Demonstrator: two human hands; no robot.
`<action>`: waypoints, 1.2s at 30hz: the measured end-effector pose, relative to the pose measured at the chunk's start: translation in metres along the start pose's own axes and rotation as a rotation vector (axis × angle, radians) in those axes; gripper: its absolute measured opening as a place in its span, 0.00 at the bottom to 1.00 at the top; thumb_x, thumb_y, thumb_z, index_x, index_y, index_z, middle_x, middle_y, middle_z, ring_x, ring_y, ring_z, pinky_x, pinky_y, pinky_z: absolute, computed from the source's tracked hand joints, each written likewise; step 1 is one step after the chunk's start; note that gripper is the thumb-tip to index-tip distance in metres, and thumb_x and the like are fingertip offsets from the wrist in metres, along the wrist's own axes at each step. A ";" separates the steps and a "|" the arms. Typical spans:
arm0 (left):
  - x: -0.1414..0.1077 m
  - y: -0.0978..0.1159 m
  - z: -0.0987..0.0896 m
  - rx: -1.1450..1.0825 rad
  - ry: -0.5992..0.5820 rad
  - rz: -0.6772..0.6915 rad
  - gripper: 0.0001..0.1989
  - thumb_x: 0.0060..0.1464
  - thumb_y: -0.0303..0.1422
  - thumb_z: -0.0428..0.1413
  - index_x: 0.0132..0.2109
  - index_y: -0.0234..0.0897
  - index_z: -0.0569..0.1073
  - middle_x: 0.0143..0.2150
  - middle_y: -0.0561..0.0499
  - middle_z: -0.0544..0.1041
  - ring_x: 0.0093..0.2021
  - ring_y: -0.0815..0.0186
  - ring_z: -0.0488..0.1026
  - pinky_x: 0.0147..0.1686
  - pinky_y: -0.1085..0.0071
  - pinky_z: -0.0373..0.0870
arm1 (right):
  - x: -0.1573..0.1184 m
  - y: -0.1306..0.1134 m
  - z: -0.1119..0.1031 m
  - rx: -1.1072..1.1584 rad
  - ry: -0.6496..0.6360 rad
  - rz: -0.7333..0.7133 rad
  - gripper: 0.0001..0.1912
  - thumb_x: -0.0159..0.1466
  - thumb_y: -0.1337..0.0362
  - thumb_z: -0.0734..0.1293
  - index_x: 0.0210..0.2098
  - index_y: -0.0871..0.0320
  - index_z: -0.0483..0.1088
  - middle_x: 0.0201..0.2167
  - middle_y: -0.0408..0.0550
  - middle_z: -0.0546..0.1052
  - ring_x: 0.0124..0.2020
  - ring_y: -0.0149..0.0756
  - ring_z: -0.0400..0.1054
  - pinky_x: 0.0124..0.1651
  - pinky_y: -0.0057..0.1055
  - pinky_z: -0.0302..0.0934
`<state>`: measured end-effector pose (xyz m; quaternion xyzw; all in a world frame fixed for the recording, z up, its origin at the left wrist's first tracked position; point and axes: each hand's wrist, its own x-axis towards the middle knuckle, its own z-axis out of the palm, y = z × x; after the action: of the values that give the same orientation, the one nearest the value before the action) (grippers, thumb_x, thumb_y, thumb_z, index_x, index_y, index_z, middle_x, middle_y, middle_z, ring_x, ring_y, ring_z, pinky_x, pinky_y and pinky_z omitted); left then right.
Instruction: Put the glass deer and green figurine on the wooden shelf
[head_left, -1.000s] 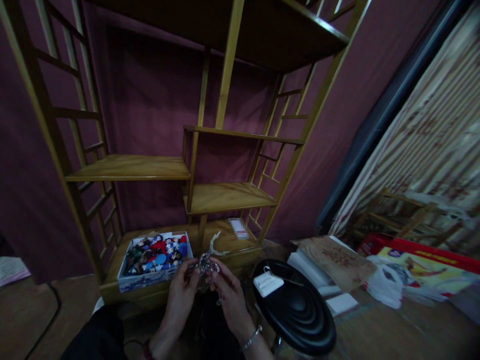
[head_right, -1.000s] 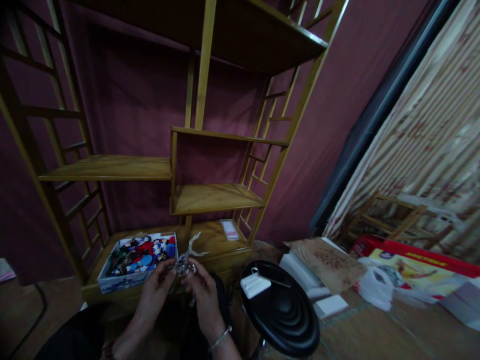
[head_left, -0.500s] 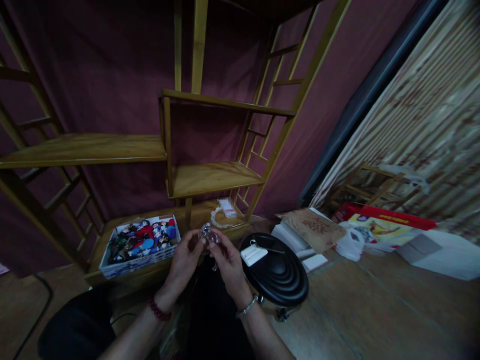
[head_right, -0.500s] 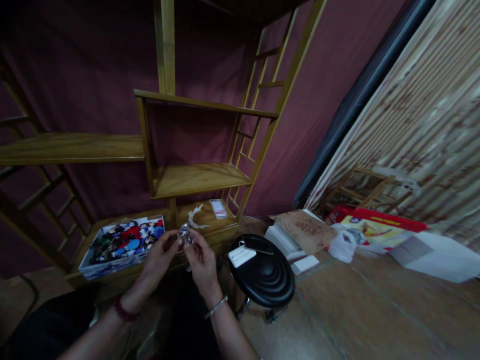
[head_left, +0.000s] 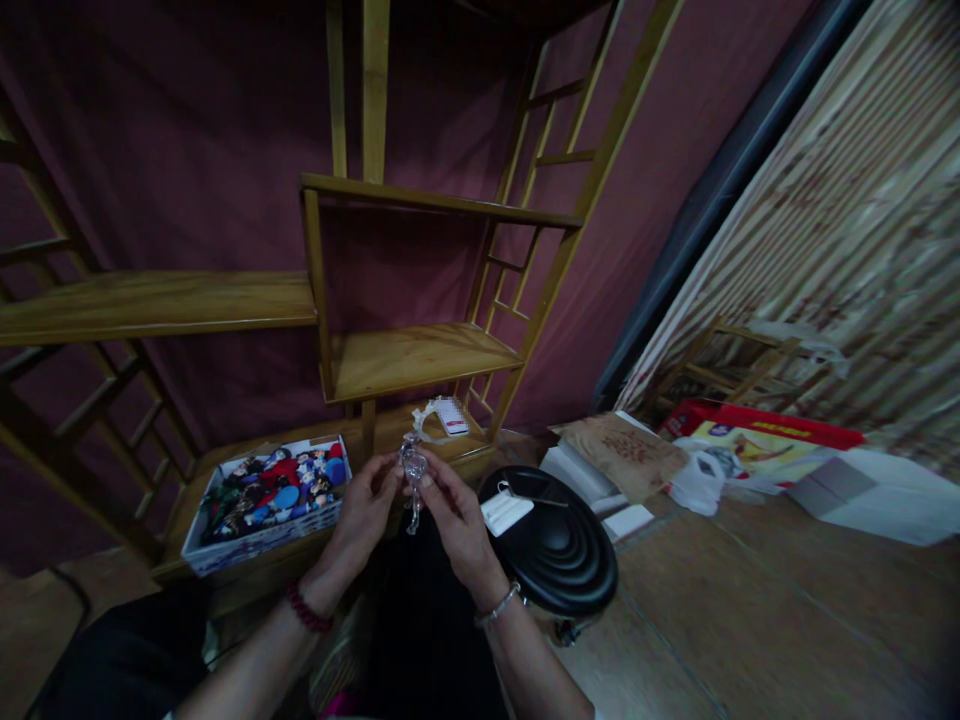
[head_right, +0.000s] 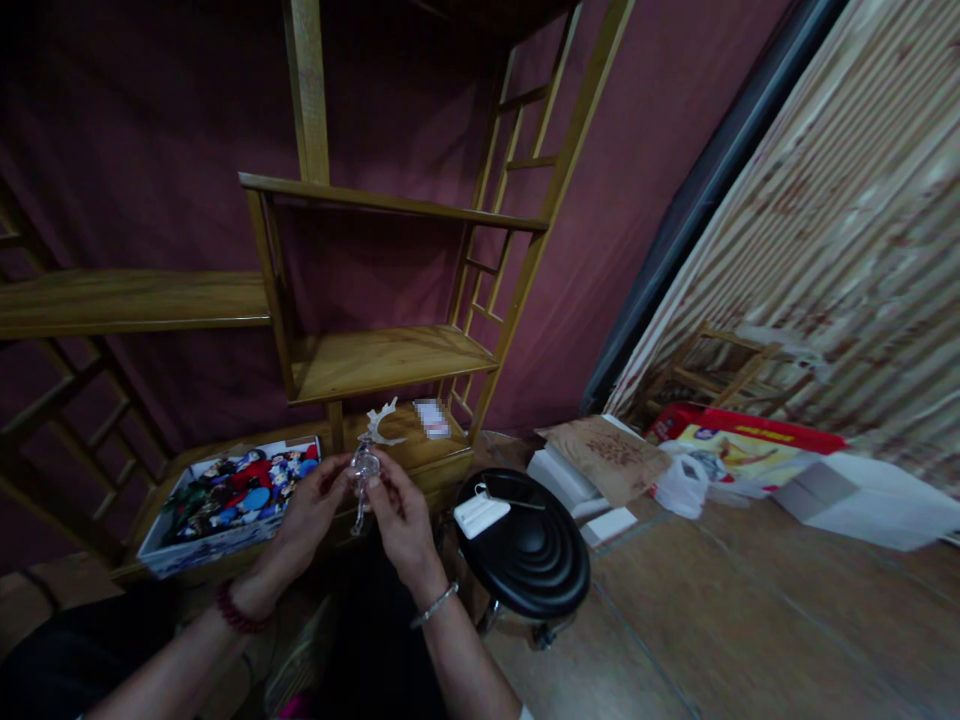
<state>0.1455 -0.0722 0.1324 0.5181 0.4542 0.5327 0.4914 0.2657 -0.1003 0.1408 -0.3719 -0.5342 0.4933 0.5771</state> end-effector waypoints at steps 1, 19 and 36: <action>0.000 0.000 0.000 0.011 0.004 -0.003 0.17 0.46 0.41 0.54 0.40 0.34 0.70 0.41 0.46 0.75 0.41 0.63 0.71 0.42 0.68 0.66 | 0.001 0.001 -0.001 -0.004 -0.014 -0.003 0.21 0.59 0.57 0.62 0.51 0.55 0.63 0.44 0.48 0.72 0.39 0.35 0.67 0.42 0.32 0.63; -0.006 -0.004 -0.001 0.125 -0.042 0.022 0.10 0.48 0.38 0.51 0.30 0.35 0.68 0.26 0.54 0.71 0.29 0.68 0.67 0.30 0.74 0.63 | 0.001 0.011 -0.003 0.033 -0.007 -0.012 0.20 0.56 0.62 0.65 0.49 0.54 0.64 0.37 0.45 0.74 0.33 0.30 0.68 0.36 0.26 0.64; -0.005 0.003 0.015 -0.231 0.051 -0.115 0.14 0.40 0.41 0.59 0.31 0.34 0.69 0.28 0.52 0.73 0.30 0.68 0.69 0.33 0.72 0.66 | 0.013 0.010 -0.021 -0.114 -0.044 -0.078 0.14 0.59 0.59 0.62 0.44 0.57 0.65 0.35 0.46 0.74 0.33 0.31 0.69 0.35 0.28 0.65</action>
<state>0.1597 -0.0779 0.1353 0.4176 0.4309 0.5654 0.5659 0.2843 -0.0831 0.1308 -0.3721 -0.5879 0.4472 0.5621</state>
